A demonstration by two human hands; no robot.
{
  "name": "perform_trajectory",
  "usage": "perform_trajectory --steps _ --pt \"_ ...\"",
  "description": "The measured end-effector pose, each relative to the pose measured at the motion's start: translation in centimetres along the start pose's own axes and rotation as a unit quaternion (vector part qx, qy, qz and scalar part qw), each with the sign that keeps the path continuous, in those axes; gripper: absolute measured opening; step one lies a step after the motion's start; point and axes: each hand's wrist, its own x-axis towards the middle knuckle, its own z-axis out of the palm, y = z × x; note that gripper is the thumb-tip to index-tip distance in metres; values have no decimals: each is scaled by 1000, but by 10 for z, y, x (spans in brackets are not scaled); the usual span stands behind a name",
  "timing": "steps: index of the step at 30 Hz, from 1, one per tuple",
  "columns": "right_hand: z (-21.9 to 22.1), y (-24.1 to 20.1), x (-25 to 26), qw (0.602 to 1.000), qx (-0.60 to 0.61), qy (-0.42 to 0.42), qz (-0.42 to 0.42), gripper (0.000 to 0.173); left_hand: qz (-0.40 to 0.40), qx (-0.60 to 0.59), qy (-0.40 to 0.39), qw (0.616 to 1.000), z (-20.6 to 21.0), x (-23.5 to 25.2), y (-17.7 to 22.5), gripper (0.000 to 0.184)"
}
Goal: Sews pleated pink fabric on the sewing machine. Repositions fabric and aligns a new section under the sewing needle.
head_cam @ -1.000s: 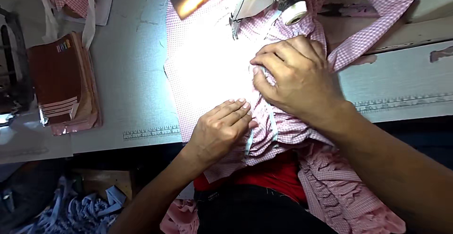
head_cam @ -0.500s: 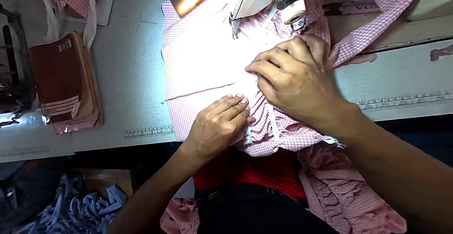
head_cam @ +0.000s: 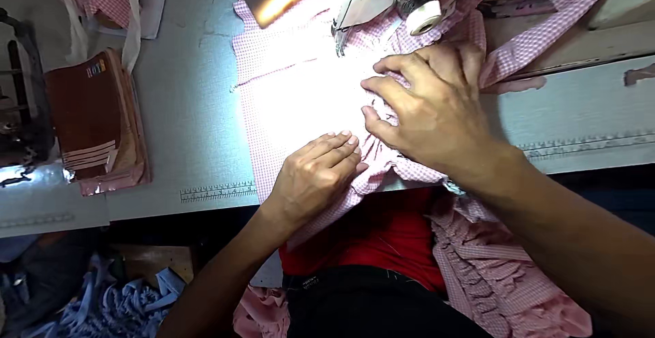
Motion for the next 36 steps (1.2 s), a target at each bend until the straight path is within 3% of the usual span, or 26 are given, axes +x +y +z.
perform_trajectory --steps 4,7,12,17,27,33,36 --pt "5 2 -2 999 22 19 -30 29 3 -5 3 1000 -1 1 -1 22" --pt "2 2 -1 1000 3 6 -7 41 3 -3 3 1000 -2 1 -2 21" --pt "2 -1 -3 998 31 4 -47 28 0 -4 5 1000 -1 2 -3 19" --pt "2 2 1 1000 -6 -5 -10 42 1 -6 7 1000 -1 3 -9 22" --pt "5 18 29 999 -11 -34 29 38 27 -14 2 1000 -2 19 -38 30" --pt "9 33 49 997 -47 30 43 38 47 -14 10 999 -2 36 -63 29" --pt "-2 18 43 994 -64 63 62 38 40 -4 0 999 -4 44 -72 32"
